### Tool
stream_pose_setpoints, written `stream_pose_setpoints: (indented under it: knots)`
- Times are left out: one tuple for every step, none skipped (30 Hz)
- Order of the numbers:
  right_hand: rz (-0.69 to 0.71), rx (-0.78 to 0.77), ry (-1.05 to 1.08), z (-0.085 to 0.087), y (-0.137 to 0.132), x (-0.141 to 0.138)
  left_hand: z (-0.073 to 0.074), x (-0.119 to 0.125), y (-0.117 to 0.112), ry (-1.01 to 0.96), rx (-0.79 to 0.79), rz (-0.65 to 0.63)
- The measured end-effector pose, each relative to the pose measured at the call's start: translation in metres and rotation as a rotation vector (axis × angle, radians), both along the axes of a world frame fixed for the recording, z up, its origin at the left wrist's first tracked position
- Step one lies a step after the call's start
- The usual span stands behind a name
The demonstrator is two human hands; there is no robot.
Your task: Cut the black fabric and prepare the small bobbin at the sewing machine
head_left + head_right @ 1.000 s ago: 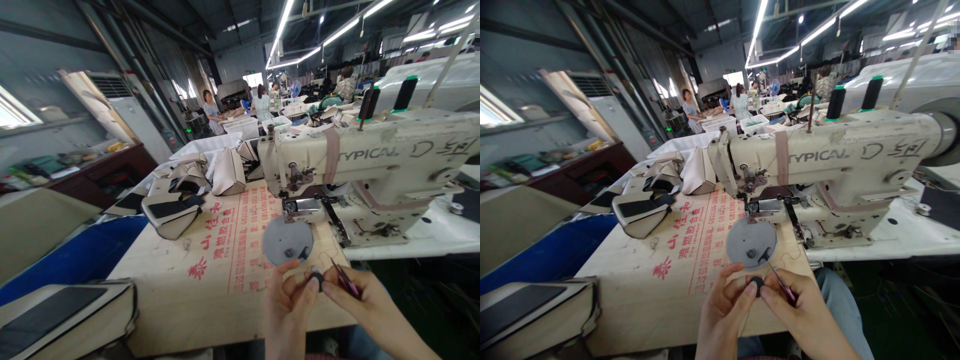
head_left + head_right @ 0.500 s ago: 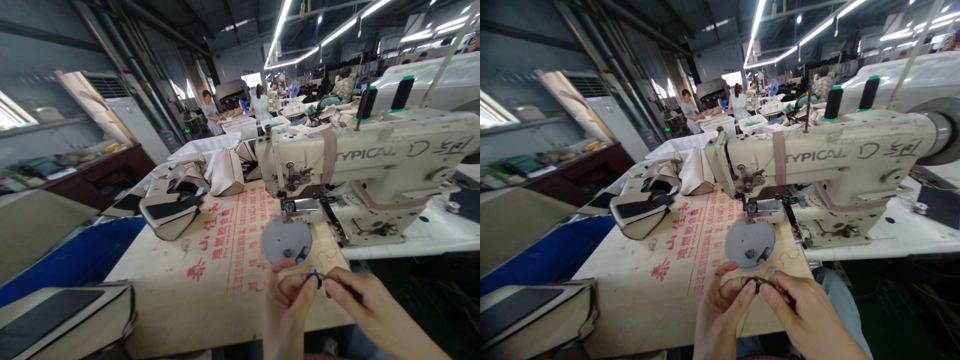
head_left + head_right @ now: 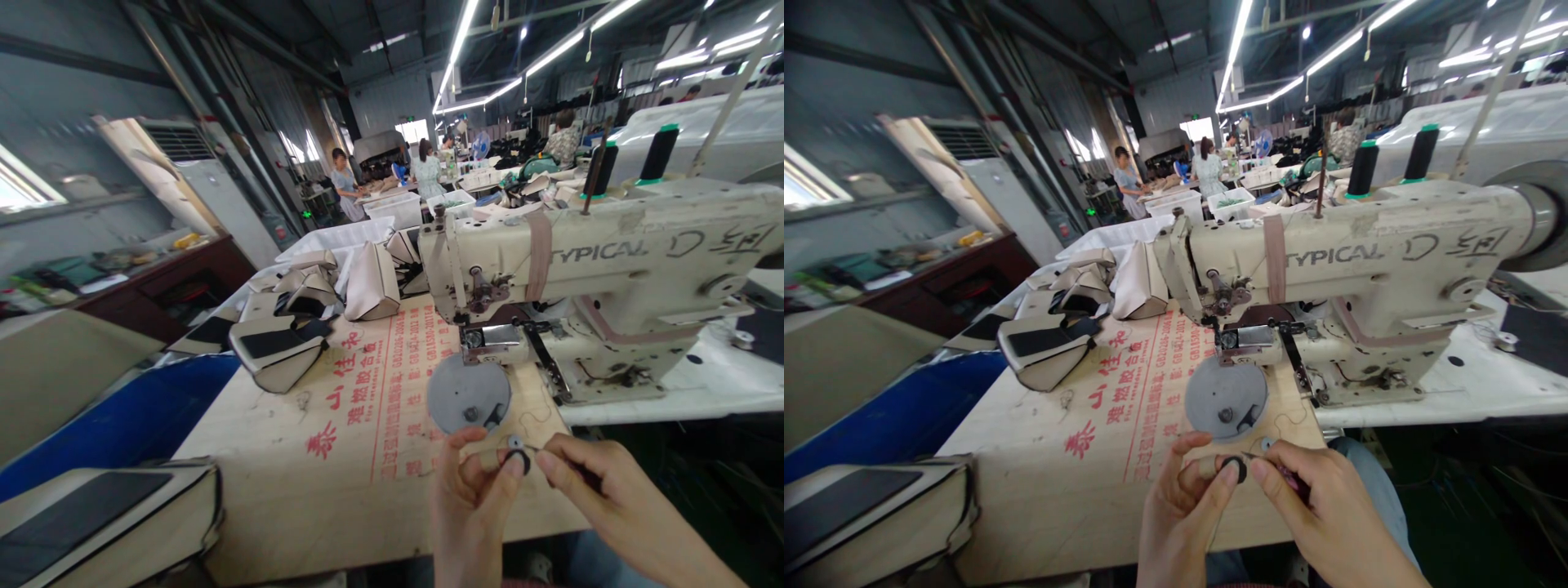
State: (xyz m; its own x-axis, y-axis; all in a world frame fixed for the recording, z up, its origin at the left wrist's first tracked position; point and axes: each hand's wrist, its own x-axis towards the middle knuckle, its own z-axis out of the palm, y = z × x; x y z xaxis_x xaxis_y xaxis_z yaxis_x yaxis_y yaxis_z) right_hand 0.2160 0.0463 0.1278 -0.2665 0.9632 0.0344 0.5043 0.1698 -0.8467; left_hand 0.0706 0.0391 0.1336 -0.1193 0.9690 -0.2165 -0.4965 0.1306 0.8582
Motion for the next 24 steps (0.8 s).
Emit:
stream_pose_setpoints:
  knots:
    - [-0.016, -0.020, 0.037, 0.002, -0.001, 0.000, 0.000, 0.000, 0.000, -0.006, -0.003, 0.009]
    - [-0.030, -0.039, 0.080, 0.004, -0.002, -0.001, -0.001, 0.000, 0.001, -0.008, -0.007, 0.022]
    - [-0.040, -0.058, 0.127, 0.005, -0.004, -0.003, -0.002, 0.000, 0.001, -0.010, -0.012, 0.035]
    - [-0.050, -0.072, 0.175, 0.006, -0.005, -0.005, -0.004, 0.000, 0.002, -0.013, -0.017, 0.048]
    - [-0.055, -0.083, 0.225, 0.005, -0.006, -0.008, -0.006, 0.000, 0.003, -0.016, -0.024, 0.057]
    - [-0.055, -0.089, 0.272, 0.004, -0.006, -0.011, -0.009, 0.000, 0.004, -0.021, -0.032, 0.060]
    - [-0.057, -0.093, 0.312, 0.002, -0.006, -0.014, -0.011, 0.000, 0.004, -0.028, -0.038, 0.057]
    - [-0.060, -0.093, 0.339, 0.000, -0.006, -0.016, -0.014, 0.000, 0.005, -0.034, -0.041, 0.048]
    - [-0.073, -0.090, 0.351, -0.002, -0.005, -0.018, -0.017, 0.000, 0.005, -0.038, -0.040, 0.036]
    - [-0.082, -0.088, 0.354, -0.004, -0.003, -0.019, -0.019, 0.000, 0.005, -0.043, -0.040, 0.021]
    - [-0.080, -0.093, 0.352, -0.005, -0.001, -0.020, -0.020, -0.001, 0.004, -0.051, -0.039, 0.008]
    - [-0.080, -0.101, 0.350, -0.006, 0.000, -0.020, -0.021, -0.001, 0.004, -0.062, -0.038, 0.000]
    - [-0.077, -0.110, 0.355, -0.006, 0.002, -0.019, -0.021, -0.002, 0.003, -0.074, -0.038, -0.006]
    - [-0.068, -0.119, 0.362, -0.006, 0.004, -0.018, -0.020, -0.003, 0.003, -0.083, -0.041, -0.010]
    - [-0.064, -0.127, 0.370, -0.005, 0.005, -0.016, -0.020, -0.004, 0.003, -0.088, -0.046, -0.015]
    - [-0.057, -0.133, 0.372, -0.005, 0.007, -0.015, -0.019, -0.005, 0.003, -0.085, -0.047, -0.013]
    - [-0.052, -0.136, 0.368, -0.004, 0.008, -0.015, -0.018, -0.005, 0.003, -0.071, -0.042, -0.007]
    - [-0.041, -0.141, 0.357, -0.005, 0.009, -0.014, -0.018, -0.006, 0.003, -0.050, -0.033, 0.000]
    - [-0.027, -0.148, 0.343, -0.005, 0.010, -0.014, -0.018, -0.007, 0.004, -0.028, -0.019, 0.007]
    - [-0.019, -0.152, 0.330, -0.006, 0.012, -0.014, -0.018, -0.007, 0.005, -0.007, -0.007, 0.014]
    - [-0.016, -0.154, 0.322, -0.008, 0.013, -0.015, -0.019, -0.007, 0.006, 0.009, 0.001, 0.016]
    - [-0.019, -0.154, 0.317, -0.010, 0.015, -0.016, -0.021, -0.008, 0.008, 0.018, 0.002, 0.014]
    - [-0.029, -0.154, 0.317, -0.012, 0.017, -0.017, -0.022, -0.008, 0.010, 0.019, -0.002, 0.011]
    - [-0.040, -0.151, 0.319, -0.014, 0.020, -0.019, -0.025, -0.009, 0.012, 0.014, -0.007, 0.010]
